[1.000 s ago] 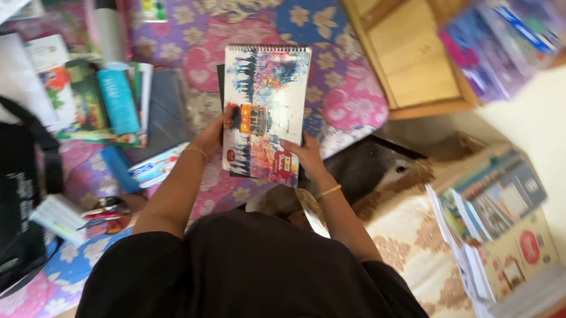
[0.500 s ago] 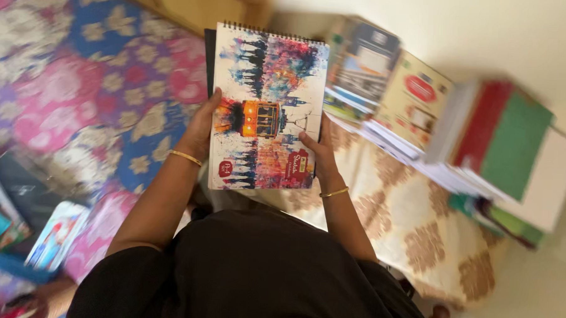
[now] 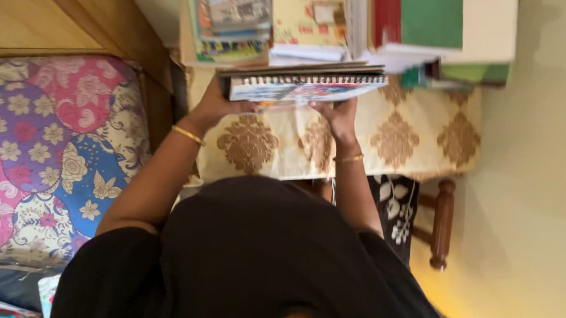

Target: The person organizes items by picking up books, notebooks, folders, and various stationery supplies from a bed and stacking them onto a table, then placing a bag on the table.

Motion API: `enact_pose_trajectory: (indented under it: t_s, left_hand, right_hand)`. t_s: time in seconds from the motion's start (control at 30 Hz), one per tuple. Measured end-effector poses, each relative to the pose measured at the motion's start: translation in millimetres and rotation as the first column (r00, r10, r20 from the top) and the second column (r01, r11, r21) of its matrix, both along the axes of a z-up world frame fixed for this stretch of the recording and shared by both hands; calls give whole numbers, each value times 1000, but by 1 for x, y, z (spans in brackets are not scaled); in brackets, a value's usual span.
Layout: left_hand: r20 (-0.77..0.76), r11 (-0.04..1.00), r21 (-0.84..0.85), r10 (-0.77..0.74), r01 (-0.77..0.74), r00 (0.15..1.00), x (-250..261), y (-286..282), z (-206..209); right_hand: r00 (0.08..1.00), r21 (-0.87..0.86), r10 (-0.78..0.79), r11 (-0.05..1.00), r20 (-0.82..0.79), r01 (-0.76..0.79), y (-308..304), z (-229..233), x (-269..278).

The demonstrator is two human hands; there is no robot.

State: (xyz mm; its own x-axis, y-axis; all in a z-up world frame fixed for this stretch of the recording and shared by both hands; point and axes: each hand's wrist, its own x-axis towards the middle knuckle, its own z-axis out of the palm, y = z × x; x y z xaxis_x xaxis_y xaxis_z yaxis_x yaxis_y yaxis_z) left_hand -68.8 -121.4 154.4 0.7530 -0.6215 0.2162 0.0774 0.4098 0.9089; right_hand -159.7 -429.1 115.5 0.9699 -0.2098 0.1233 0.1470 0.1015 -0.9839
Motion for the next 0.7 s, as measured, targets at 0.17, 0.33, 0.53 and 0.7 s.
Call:
enact_pose_trajectory:
  t_s: [0.17, 0.33, 0.53, 0.7]
  left_hand:
    - [455, 941, 338, -192, 31, 870, 5, -15, 11]
    - [323, 913, 399, -231, 89, 918, 1, 8, 11]
    - [555, 891, 453, -321, 45, 768, -8, 11, -8]
    - [424, 874, 473, -339, 114, 840, -44, 14, -19]
  right_hand:
    - [1000, -145, 31, 989, 0, -30, -2, -6, -24]
    - [998, -184, 55, 982, 17, -51, 13, -16, -32]
    - [986, -218, 49, 976, 158, -13, 16, -32, -55]
    - [1000, -72, -7, 997, -6, 7, 13, -62, -71]
